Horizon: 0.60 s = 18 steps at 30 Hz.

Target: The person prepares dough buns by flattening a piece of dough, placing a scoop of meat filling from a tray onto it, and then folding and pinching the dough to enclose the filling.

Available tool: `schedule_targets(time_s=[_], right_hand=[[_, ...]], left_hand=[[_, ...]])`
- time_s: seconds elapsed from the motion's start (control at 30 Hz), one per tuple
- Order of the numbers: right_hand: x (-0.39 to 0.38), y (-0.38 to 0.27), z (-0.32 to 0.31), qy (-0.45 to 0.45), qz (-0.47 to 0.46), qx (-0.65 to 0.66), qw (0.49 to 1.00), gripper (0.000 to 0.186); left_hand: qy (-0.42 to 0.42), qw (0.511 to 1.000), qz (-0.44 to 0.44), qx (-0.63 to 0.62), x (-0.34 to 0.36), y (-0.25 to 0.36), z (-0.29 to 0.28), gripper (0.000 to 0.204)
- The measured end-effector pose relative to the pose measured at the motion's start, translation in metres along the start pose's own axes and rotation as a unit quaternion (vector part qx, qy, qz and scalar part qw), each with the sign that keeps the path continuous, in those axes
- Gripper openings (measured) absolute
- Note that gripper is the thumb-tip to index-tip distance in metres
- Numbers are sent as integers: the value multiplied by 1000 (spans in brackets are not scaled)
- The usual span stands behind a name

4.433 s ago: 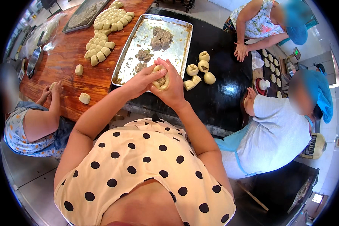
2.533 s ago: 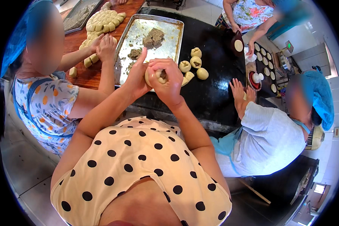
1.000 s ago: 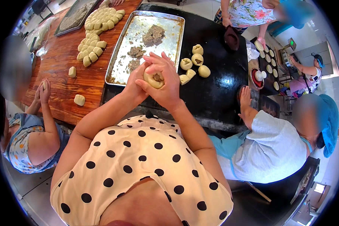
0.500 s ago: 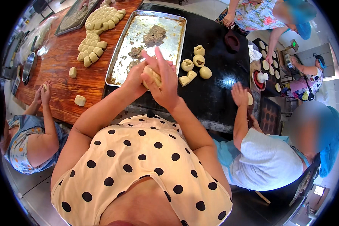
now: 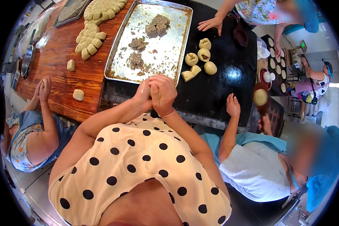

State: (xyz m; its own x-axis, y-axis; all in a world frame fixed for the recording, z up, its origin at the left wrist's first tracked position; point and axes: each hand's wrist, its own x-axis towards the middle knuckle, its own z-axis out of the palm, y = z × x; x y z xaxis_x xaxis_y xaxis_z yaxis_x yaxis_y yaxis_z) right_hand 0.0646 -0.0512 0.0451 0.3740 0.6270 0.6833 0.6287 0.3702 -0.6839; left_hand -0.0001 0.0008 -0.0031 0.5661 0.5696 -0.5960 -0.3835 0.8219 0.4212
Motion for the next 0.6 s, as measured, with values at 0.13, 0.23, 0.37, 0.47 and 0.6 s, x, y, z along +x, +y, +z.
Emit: schedule_targets(time_s=[0.13, 0.23, 0.37, 0.47, 0.6], right_hand=[[-3, 17, -1, 2, -25, -19, 999, 13], [-5, 29, -4, 14, -4, -20, 1000, 16], [2, 57, -17, 34, 89, 19, 995, 22], [30, 81, -41, 101, 230, 84, 964, 25], [88, 157, -102, 205, 160, -137, 956, 33]], left_hand=[[43, 998, -32, 23, 1, 2, 6, 58], [38, 997, -65, 17, 4, 5, 21, 57], [8, 995, -100, 14, 14, 10, 51, 56], [-71, 991, -95, 55, 26, 13, 63, 53], [-34, 980, -62, 185, 28, 26, 24, 46]])
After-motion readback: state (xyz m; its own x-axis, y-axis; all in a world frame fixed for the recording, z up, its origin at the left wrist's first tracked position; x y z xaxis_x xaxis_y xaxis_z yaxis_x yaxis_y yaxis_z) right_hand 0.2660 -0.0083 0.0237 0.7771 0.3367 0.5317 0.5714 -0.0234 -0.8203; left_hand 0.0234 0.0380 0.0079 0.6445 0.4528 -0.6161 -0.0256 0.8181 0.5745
